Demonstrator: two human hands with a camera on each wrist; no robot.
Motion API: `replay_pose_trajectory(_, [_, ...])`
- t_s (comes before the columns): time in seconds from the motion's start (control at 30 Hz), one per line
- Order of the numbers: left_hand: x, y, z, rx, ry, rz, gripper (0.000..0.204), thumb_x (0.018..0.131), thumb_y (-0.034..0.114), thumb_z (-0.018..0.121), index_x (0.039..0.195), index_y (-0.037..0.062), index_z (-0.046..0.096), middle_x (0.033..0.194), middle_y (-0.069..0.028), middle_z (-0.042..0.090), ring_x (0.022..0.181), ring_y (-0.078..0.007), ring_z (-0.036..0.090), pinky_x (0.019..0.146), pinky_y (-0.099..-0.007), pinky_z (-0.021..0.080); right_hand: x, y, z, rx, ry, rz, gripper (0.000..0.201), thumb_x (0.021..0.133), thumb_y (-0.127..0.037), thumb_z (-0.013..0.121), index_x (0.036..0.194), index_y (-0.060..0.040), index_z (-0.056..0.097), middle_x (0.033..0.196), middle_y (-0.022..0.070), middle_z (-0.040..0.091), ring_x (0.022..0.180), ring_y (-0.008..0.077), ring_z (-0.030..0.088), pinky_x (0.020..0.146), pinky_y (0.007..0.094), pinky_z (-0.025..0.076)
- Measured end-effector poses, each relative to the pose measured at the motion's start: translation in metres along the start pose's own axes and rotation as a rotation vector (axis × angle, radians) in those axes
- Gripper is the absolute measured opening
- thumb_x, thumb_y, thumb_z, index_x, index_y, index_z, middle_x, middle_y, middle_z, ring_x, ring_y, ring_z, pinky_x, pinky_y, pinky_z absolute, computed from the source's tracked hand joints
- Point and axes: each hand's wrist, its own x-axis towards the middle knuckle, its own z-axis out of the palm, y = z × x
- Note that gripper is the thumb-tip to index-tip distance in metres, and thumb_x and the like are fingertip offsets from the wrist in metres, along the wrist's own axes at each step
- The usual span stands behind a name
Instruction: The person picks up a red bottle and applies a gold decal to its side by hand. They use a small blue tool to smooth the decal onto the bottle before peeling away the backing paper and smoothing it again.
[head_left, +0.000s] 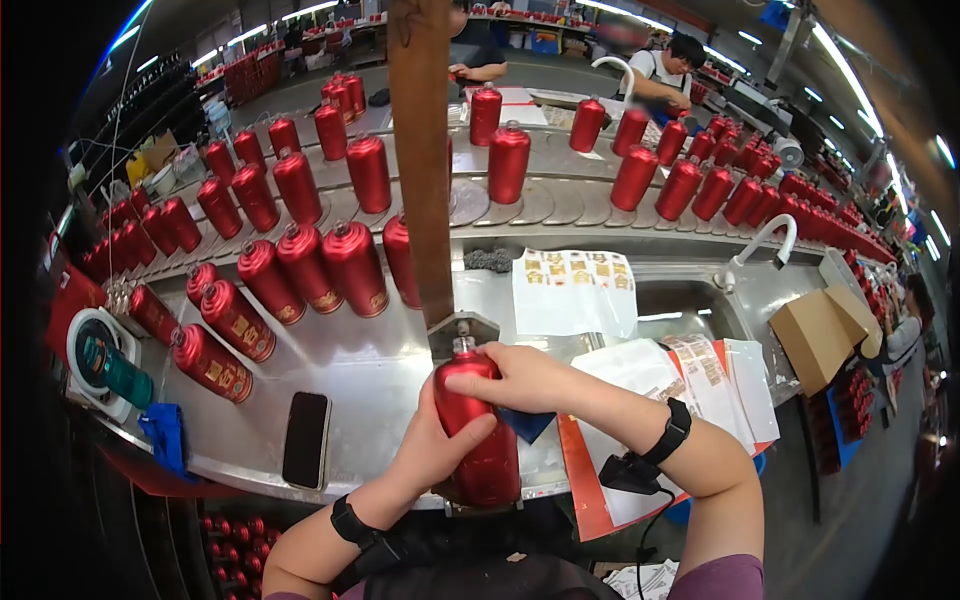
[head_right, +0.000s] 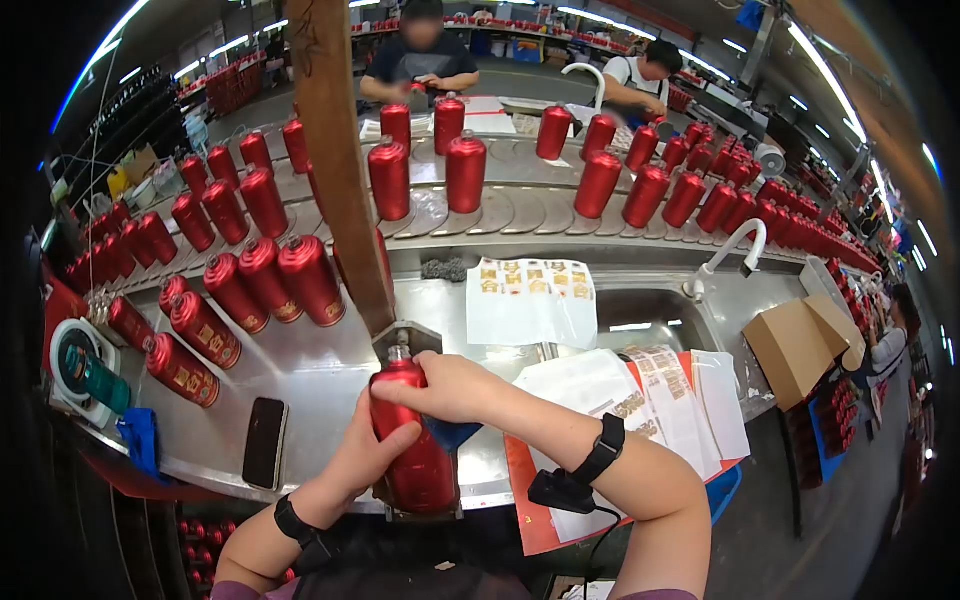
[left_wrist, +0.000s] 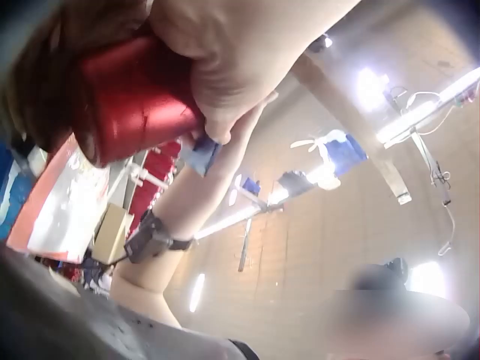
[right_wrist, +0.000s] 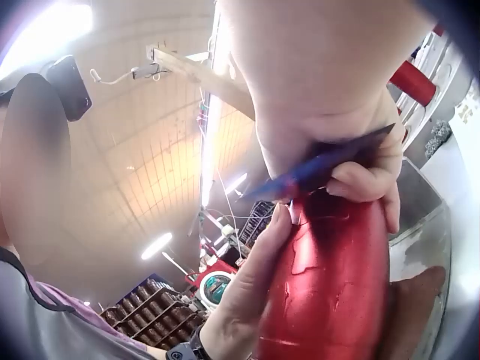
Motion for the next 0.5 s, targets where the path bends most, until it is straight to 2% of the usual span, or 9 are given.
replay_pose_trajectory(0.03, [0.0, -0.005, -0.003, -0.156, 0.022, -0.036, 0.088, 0.087, 0.03, 0.077, 0.15, 0.0022, 0.022, 0.135, -0.0177, 0.052, 0.125, -0.0263, 0.054, 0.103, -0.039, 0.047, 0.004, 0.002, 0.006, 0.077, 0.048, -0.022, 0.092, 0.084, -0.071, 0.062, 0.133, 0.0063, 0.054, 0.118, 0.0256, 0.066, 0.108, 0.0322, 0.067, 0.093, 0.0381, 0.052])
replay_pose_trajectory(0.07, [0.001, -0.007, -0.005, -0.231, 0.018, -0.046, 0.076, 0.09, 0.026, 0.074, 0.147, 0.0021, 0.029, 0.133, -0.0145, 0.053, 0.122, -0.0214, 0.055, 0.102, -0.0374, 0.048, 0.005, 0.006, 0.005, 0.098, 0.015, -0.021, 0.093, 0.087, -0.066, 0.061, 0.143, 0.007, 0.044, 0.124, 0.0273, 0.063, 0.111, 0.033, 0.065, 0.094, 0.0378, 0.051])
replay_pose_trajectory(0.17, [0.007, -0.01, -0.011, -0.399, -0.03, -0.142, 0.071, 0.092, 0.024, 0.073, 0.145, 0.0023, 0.031, 0.133, -0.0133, 0.053, 0.121, -0.0205, 0.055, 0.101, -0.0369, 0.048, 0.0, 0.013, 0.011, 0.092, 0.032, -0.051, 0.095, 0.087, -0.065, 0.062, 0.145, 0.0074, 0.041, 0.124, 0.0286, 0.062, 0.112, 0.0342, 0.065, 0.094, 0.0381, 0.051])
replay_pose_trajectory(0.2, [0.008, -0.008, -0.012, -0.427, -0.059, -0.169, 0.065, 0.094, 0.025, 0.071, 0.143, 0.0024, 0.034, 0.133, -0.0129, 0.053, 0.12, -0.0199, 0.056, 0.102, -0.0359, 0.048, 0.0, 0.018, 0.014, 0.113, 0.046, -0.038, 0.096, 0.086, -0.063, 0.065, 0.147, 0.0065, 0.038, 0.118, 0.0266, 0.065, 0.104, 0.0311, 0.066, 0.09, 0.0362, 0.052])
replay_pose_trajectory(0.23, [0.01, -0.007, -0.014, -0.43, -0.065, -0.171, 0.065, 0.094, 0.025, 0.071, 0.143, 0.0024, 0.034, 0.133, -0.0129, 0.053, 0.12, -0.0199, 0.056, 0.102, -0.0359, 0.048, -0.001, 0.021, 0.017, 0.114, 0.048, -0.031, 0.096, 0.086, -0.063, 0.065, 0.147, 0.0065, 0.038, 0.118, 0.0266, 0.065, 0.104, 0.0311, 0.066, 0.09, 0.0362, 0.052])
replay_pose_trajectory(0.3, [0.014, -0.008, -0.015, -0.412, -0.103, -0.195, 0.063, 0.095, 0.026, 0.069, 0.142, 0.0019, 0.035, 0.132, -0.0128, 0.054, 0.119, -0.0198, 0.056, 0.102, -0.0351, 0.048, -0.005, 0.028, 0.022, 0.196, 0.162, -0.073, 0.091, 0.087, -0.056, 0.067, 0.141, 0.0127, 0.042, 0.107, 0.0244, 0.069, 0.096, 0.0306, 0.069, 0.085, 0.036, 0.054])
replay_pose_trajectory(0.33, [0.016, -0.011, -0.015, -0.439, -0.091, -0.199, 0.062, 0.096, 0.027, 0.068, 0.142, 0.002, 0.035, 0.132, -0.0128, 0.054, 0.119, -0.0196, 0.056, 0.102, -0.0349, 0.048, -0.007, 0.03, 0.021, 0.199, 0.175, -0.056, 0.091, 0.087, -0.056, 0.067, 0.141, 0.0127, 0.042, 0.107, 0.0244, 0.069, 0.096, 0.0306, 0.069, 0.085, 0.036, 0.054])
replay_pose_trajectory(0.4, [0.022, -0.016, -0.016, -0.541, -0.089, -0.219, 0.06, 0.097, 0.031, 0.066, 0.142, 0.003, 0.037, 0.132, -0.0131, 0.054, 0.119, -0.0191, 0.056, 0.102, -0.0349, 0.048, -0.009, 0.03, 0.023, 0.249, 0.212, -0.049, 0.083, 0.089, -0.049, 0.071, 0.148, 0.0012, 0.04, 0.1, 0.0135, 0.065, 0.08, 0.018, 0.063, 0.07, 0.0286, 0.051])
replay_pose_trajectory(0.5, [0.026, -0.027, -0.017, -0.722, -0.147, -0.189, 0.051, 0.101, 0.028, 0.059, 0.143, 0.0048, 0.04, 0.135, -0.0113, 0.055, 0.12, -0.0194, 0.057, 0.103, -0.0352, 0.048, -0.018, 0.028, 0.024, 0.232, 0.275, -0.061, 0.078, 0.091, -0.043, 0.071, 0.148, -0.0007, 0.041, 0.099, 0.0106, 0.065, 0.078, 0.0147, 0.062, 0.067, 0.0281, 0.051])
